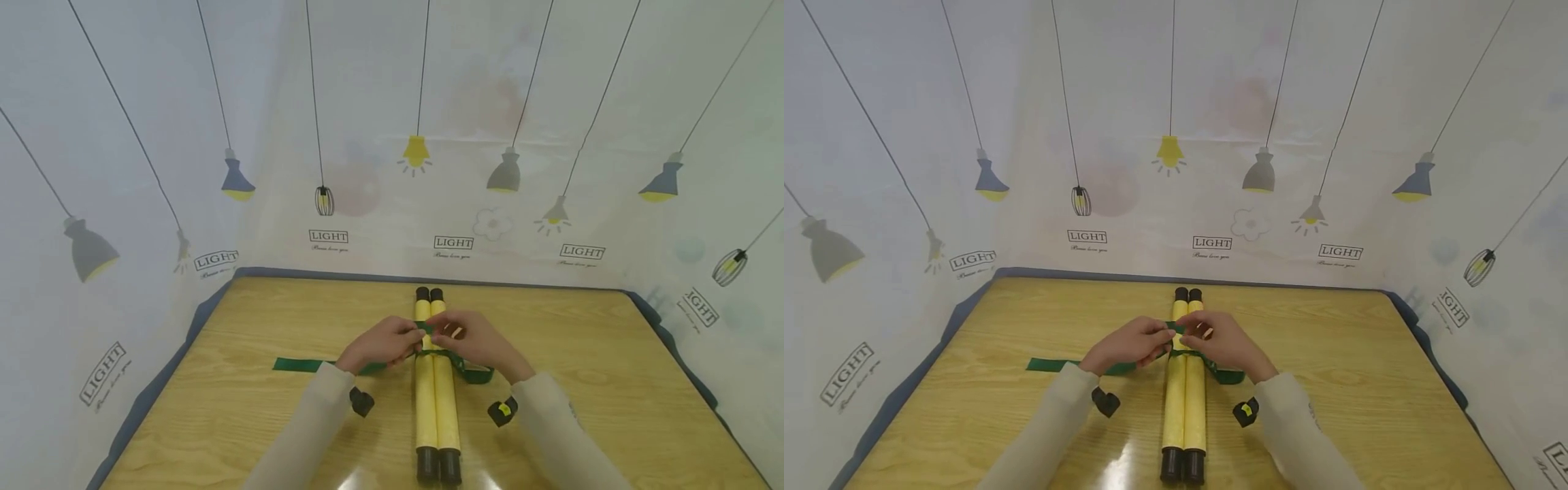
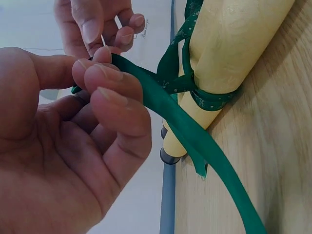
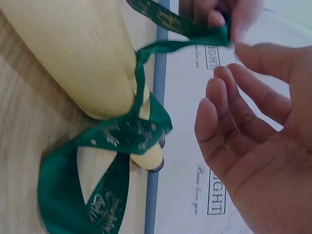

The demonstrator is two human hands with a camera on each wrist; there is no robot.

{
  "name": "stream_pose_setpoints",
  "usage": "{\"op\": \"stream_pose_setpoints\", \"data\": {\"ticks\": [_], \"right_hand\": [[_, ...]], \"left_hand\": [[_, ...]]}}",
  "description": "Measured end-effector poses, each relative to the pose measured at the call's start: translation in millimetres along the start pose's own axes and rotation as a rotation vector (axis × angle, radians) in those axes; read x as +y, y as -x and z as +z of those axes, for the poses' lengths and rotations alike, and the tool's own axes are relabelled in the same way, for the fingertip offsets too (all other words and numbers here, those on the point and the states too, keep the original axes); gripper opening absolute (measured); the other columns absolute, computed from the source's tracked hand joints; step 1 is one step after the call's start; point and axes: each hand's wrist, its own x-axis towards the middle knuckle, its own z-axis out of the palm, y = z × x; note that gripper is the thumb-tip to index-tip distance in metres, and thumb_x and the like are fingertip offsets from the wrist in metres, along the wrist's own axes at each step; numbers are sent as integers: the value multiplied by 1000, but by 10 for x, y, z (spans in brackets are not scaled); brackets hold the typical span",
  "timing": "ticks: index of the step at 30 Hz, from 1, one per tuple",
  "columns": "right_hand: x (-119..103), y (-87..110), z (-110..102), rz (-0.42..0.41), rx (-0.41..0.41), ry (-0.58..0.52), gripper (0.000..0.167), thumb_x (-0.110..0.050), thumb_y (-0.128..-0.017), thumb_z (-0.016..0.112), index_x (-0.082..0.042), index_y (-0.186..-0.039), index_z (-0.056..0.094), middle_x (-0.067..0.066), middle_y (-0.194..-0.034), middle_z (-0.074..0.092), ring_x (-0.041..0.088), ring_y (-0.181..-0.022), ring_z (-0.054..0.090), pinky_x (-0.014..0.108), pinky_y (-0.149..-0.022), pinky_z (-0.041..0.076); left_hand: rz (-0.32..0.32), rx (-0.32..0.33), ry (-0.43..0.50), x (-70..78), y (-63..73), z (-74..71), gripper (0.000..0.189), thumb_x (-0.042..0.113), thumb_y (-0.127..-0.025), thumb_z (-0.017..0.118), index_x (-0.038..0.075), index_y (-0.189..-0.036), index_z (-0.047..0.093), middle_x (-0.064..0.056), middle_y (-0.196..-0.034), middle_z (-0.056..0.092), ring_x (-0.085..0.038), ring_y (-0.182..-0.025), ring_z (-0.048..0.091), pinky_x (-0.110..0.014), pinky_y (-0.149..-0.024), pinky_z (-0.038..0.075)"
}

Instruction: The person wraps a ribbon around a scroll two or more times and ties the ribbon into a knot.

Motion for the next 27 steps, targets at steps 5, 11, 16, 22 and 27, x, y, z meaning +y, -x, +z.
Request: {"op": "stream_pose_setpoints", "data": {"ticks": [5, 11, 16, 22, 27], "right_hand": [[-35, 3, 102, -27, -15, 4, 31, -26, -97, 73, -17, -127, 70, -5, -103, 71, 8, -88, 63, 26, -75, 56], [-73, -3, 190, -22, 23, 9, 19, -27, -96, 74, -19, -114, 75, -7, -97, 73, 5, -82, 61, 24, -70, 54], [-98, -5, 204, -21, 59, 36, 8, -23, -97, 72, -21, -103, 77, -8, -89, 72, 6, -77, 62, 24, -66, 53], [-74, 0, 210, -15, 101, 50, 8, -22, -100, 69, -21, -97, 77, -7, -84, 73, 6, -72, 61, 23, -63, 51], [-38, -2, 224, -17, 101, 42, 12, -26, -100, 69, -19, -100, 78, -6, -88, 75, 3, -74, 63, 23, -66, 54]], "left_hand": [[3, 11, -24, 16, -14, 4, 40, 29, -111, 46, -2, -101, 69, 2, -54, 47, -12, -44, 40, -29, -48, 38], [13, 7, -71, 15, -43, 33, 45, 33, -110, 49, -3, -98, 73, 3, -51, 46, -12, -42, 40, -26, -48, 38], [-30, 19, -53, 11, -48, 37, 51, 39, -108, 51, -5, -98, 74, 3, -50, 45, -12, -42, 39, -29, -50, 39], [-39, 10, -31, -9, -52, -21, 60, 53, -106, 48, 1, -94, 75, 3, -52, 47, -12, -43, 39, -32, -47, 38], [-40, 62, -44, -63, -41, -162, 58, 53, -107, 47, 2, -105, 76, -5, -67, 60, -18, -54, 52, -31, -49, 45]]}}
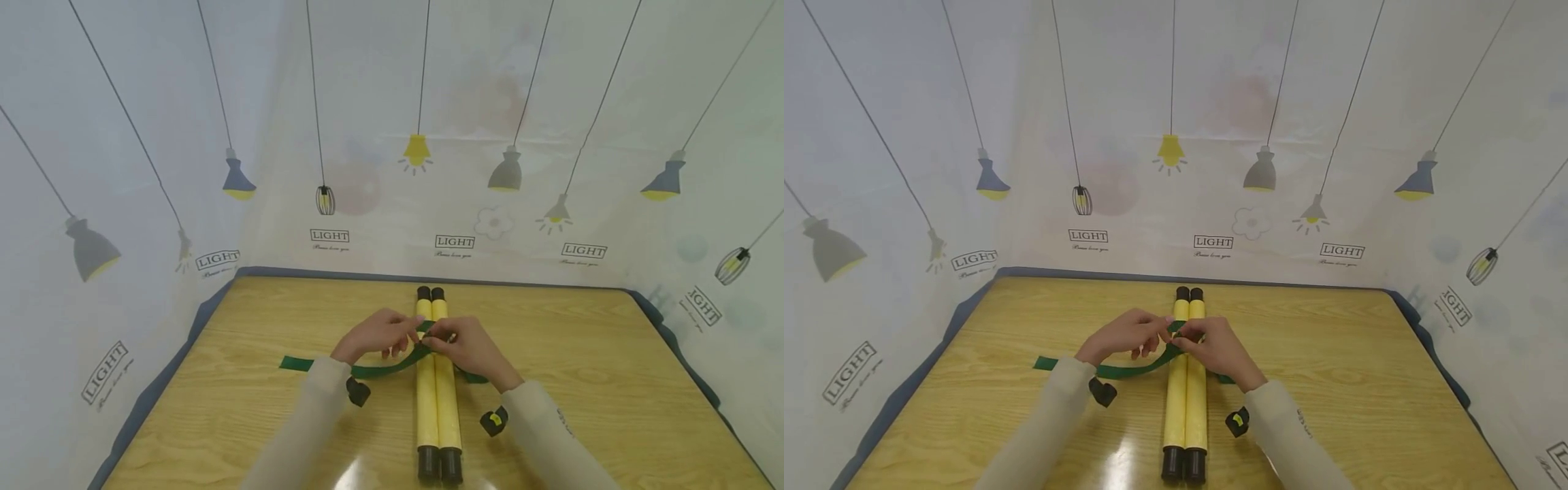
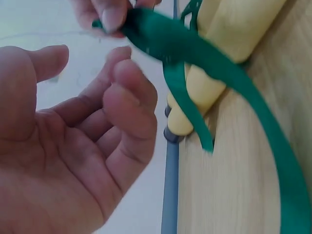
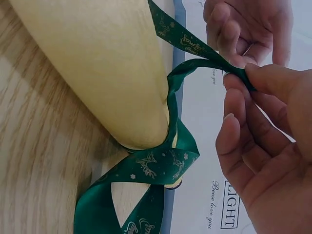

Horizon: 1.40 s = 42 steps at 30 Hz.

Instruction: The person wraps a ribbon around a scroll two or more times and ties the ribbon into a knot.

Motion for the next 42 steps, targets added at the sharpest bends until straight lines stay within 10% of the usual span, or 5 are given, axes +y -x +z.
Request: {"op": "stream_pose_setpoints", "data": {"ticks": [8, 16, 28, 42], "right_hand": [[32, 17, -14, 11, -9, -9, 12, -28, -99, 70, -19, -102, 77, -5, -93, 76, 6, -82, 68, 24, -72, 56], [53, 29, -20, -6, -12, -5, 12, -28, -99, 70, -19, -101, 77, -5, -91, 76, 4, -79, 67, 24, -70, 56], [68, 60, -43, 5, -24, -15, 14, -30, -100, 69, -19, -103, 77, -4, -93, 75, 6, -80, 67, 24, -67, 55], [106, 44, -48, 19, -2, 1, 11, -28, -99, 70, -20, -101, 76, -6, -91, 75, 5, -81, 67, 24, -71, 55]], "left_hand": [[29, 120, -103, -158, -172, -97, 37, 39, -105, 58, 8, -123, 69, -13, -116, 71, -34, -107, 67, -45, -81, 60], [144, 121, -323, -307, -449, -40, 35, 25, -103, 64, 5, -132, 65, -10, -132, 67, -29, -119, 62, -46, -101, 52], [219, 115, -500, -326, -670, 113, 24, 19, -98, 72, 9, -119, 75, -8, -109, 63, -17, -93, 55, -32, -85, 51], [139, 131, -326, -370, -584, -18, 14, 20, -100, 68, 11, -89, 73, 0, -82, 72, -10, -71, 57, -25, -65, 49]]}}
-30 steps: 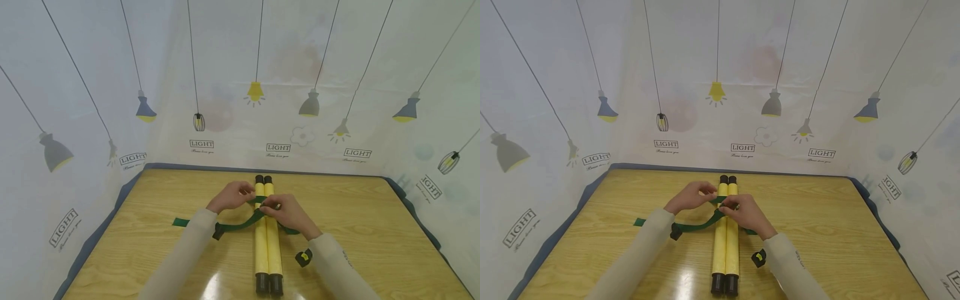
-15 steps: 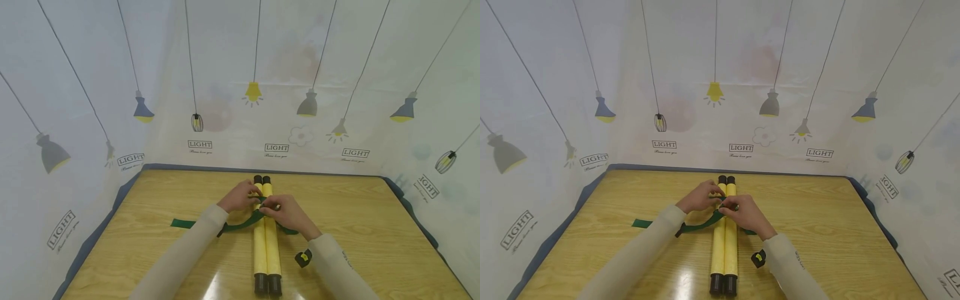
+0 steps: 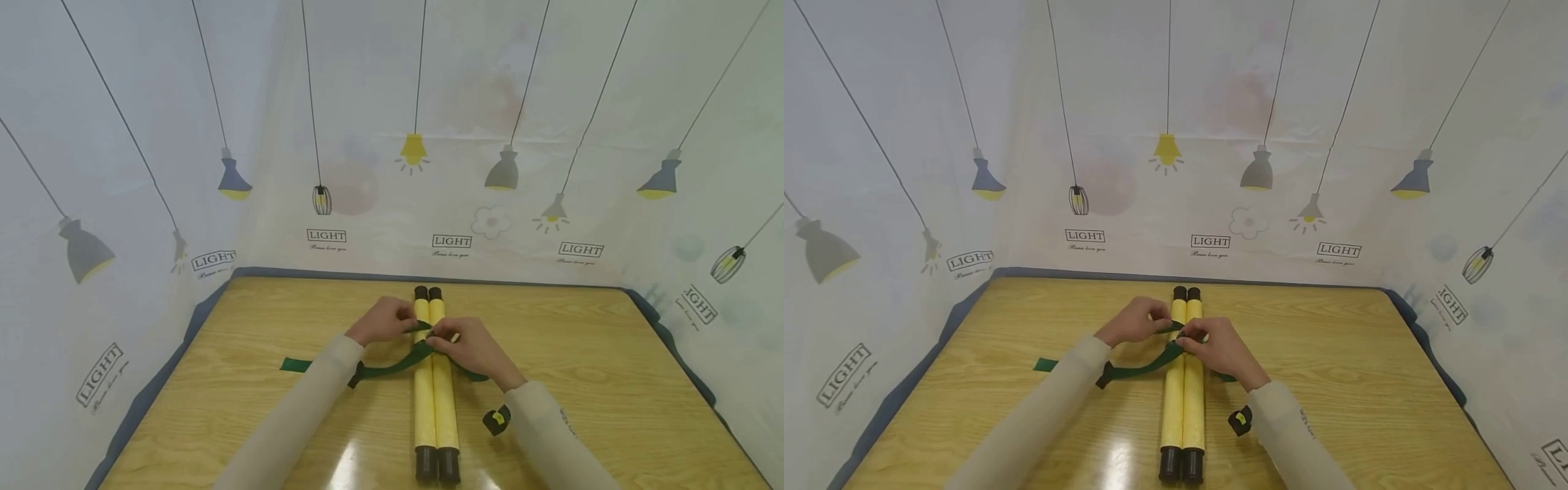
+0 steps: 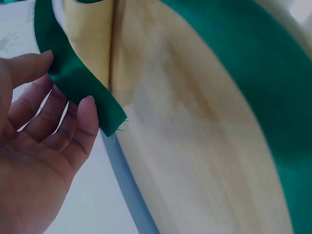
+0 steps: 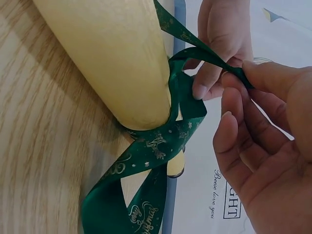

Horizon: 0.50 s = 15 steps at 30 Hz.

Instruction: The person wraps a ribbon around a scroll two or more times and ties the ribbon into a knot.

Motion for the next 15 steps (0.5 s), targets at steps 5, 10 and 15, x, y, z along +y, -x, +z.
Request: {"op": "stream_pose_setpoints", "data": {"ticks": [5, 10, 15], "right_hand": [[-14, -21, -1, 12, 11, 3, 10, -27, -98, 71, -20, -100, 77, -7, -90, 75, 6, -80, 67, 24, -72, 56], [-2, -27, -3, 32, 18, 11, 10, -27, -99, 71, -20, -100, 77, -7, -90, 75, 5, -80, 66, 24, -72, 55], [2, -35, -15, 55, 21, 10, 10, -27, -98, 71, -19, -100, 78, -8, -89, 75, 6, -81, 66, 25, -72, 55]], "left_hand": [[-40, -6, 28, -26, 114, -167, 15, 22, -98, 68, 12, -92, 77, 1, -83, 72, -11, -71, 60, -27, -66, 51], [-84, -13, 63, 14, 299, -324, 16, 22, -97, 68, 12, -92, 79, -4, -85, 76, -12, -70, 60, -28, -66, 52], [-86, -59, 59, 71, 489, -383, 15, 20, -97, 67, 14, -90, 80, -4, -82, 75, -11, -67, 57, -27, -66, 50]]}}
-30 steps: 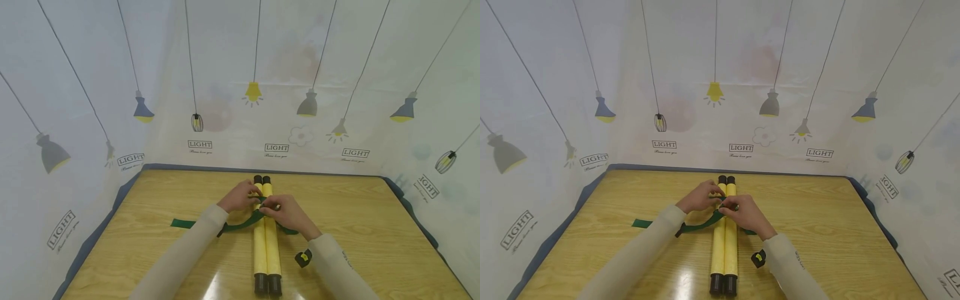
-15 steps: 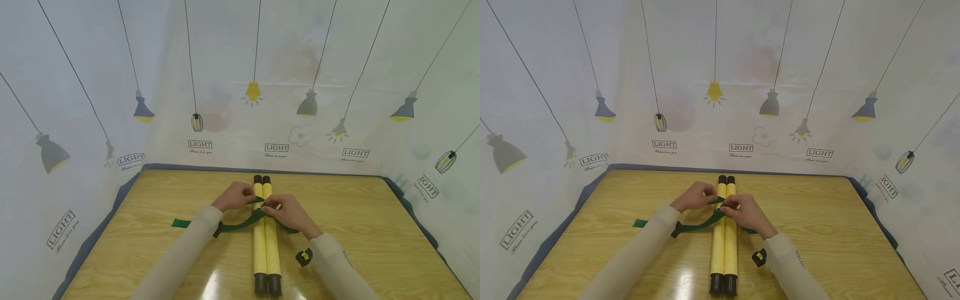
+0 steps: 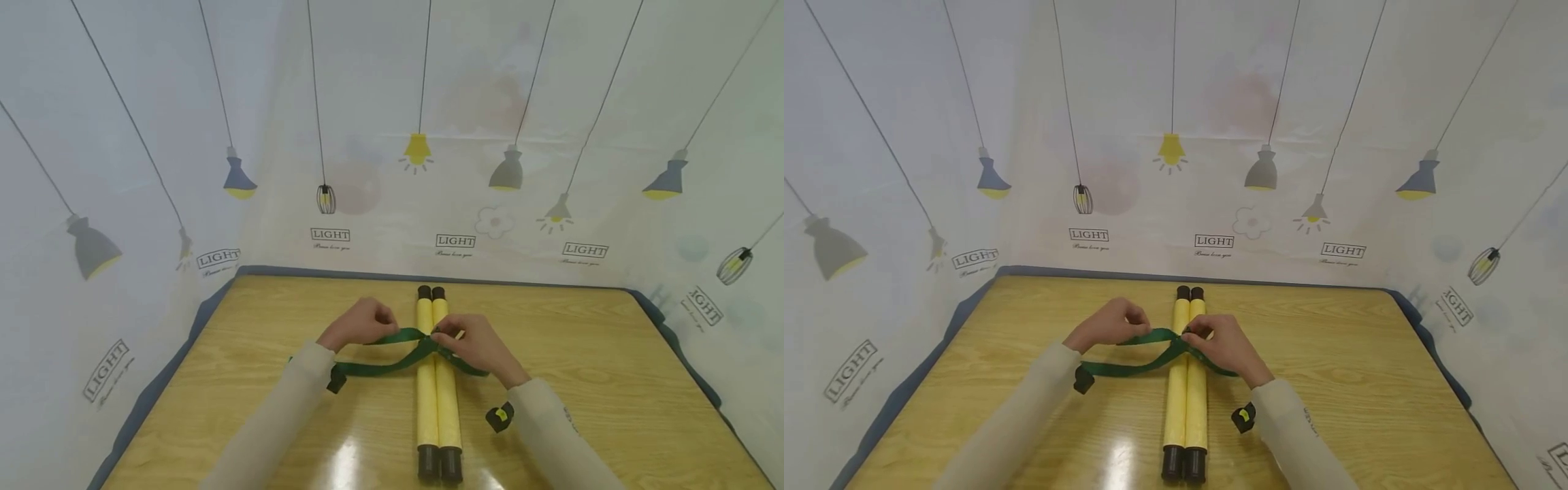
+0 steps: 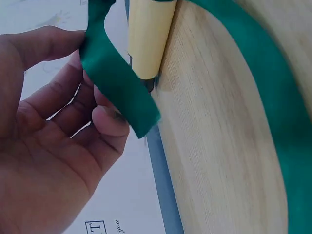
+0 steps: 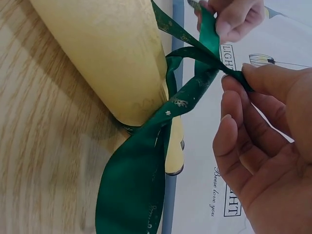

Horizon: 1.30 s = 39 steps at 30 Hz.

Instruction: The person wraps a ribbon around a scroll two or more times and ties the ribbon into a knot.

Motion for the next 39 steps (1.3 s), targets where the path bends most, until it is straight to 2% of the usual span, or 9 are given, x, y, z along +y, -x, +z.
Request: {"op": "stream_pose_setpoints", "data": {"ticks": [6, 10, 15, 20, 24, 28, 32, 37, 39], "right_hand": [[-10, -7, -2, 12, -5, 6, 12, -30, -98, 71, -20, -101, 78, -8, -90, 75, 7, -82, 67, 25, -72, 55], [-12, -15, 1, 13, -1, -3, 12, -28, -98, 72, -19, -101, 78, -6, -91, 75, 7, -82, 67, 24, -71, 55], [5, -24, 0, 9, 8, 4, 12, -28, -98, 72, -17, -101, 77, -6, -90, 76, 7, -82, 67, 24, -70, 56], [37, -33, -4, 6, 23, 33, 12, -29, -97, 73, -18, -100, 77, -7, -89, 75, 7, -81, 67, 25, -72, 55], [33, -50, -13, 10, 18, 32, 12, -30, -97, 73, -19, -100, 77, -8, -89, 75, 7, -80, 65, 25, -70, 54], [7, -68, -30, 3, 10, 20, 11, -29, -97, 73, -18, -100, 77, -7, -88, 75, 8, -79, 65, 25, -69, 54], [-16, -84, -53, -8, 1, 19, 10, -27, -98, 72, -18, -99, 77, -7, -88, 75, 9, -79, 66, 26, -70, 55], [-34, -100, -66, -23, -9, 11, 8, -26, -98, 72, -19, -98, 77, -7, -87, 75, 8, -79, 66, 26, -71, 55], [-31, -103, -66, -30, -15, 6, 8, -25, -98, 72, -18, -98, 77, -6, -87, 75, 8, -79, 67, 26, -71, 55]], "left_hand": [[16, -58, 30, 38, 191, 35, 14, 20, -99, 67, 16, -92, 78, 2, -83, 73, -11, -70, 57, -29, -69, 51], [31, -135, 113, 87, 313, 86, 15, 21, -101, 66, 15, -94, 78, 4, -85, 73, -9, -70, 56, -28, -69, 50], [38, -223, 272, 168, 429, 214, 15, 22, -101, 65, 14, -94, 77, 1, -70, 61, -12, -59, 49, -28, -58, 44], [-10, -196, 406, 280, 474, 417, 14, 27, -99, 69, 14, -96, 76, -8, -75, 70, -18, -61, 57, -31, -56, 46], [-73, -181, 533, 391, 473, 618, 18, 30, -97, 72, 12, -98, 75, -8, -85, 77, -16, -69, 67, -29, -59, 52], [-121, -161, 668, 528, 464, 814, 21, 28, -95, 74, 8, -99, 76, -9, -85, 79, -15, -71, 73, -29, -61, 57], [-126, -165, 766, 647, 432, 993, 20, 25, -96, 74, 6, -100, 78, -11, -86, 79, -15, -74, 75, -29, -63, 60], [-69, -287, 708, 697, 420, 1032, 26, 29, -98, 71, 6, -108, 78, -13, -97, 80, -17, -79, 76, -32, -65, 62], [-57, -297, 647, 689, 431, 987, 29, 30, -98, 71, 5, -110, 77, -11, -97, 80, -18, -79, 75, -33, -65, 62]]}}
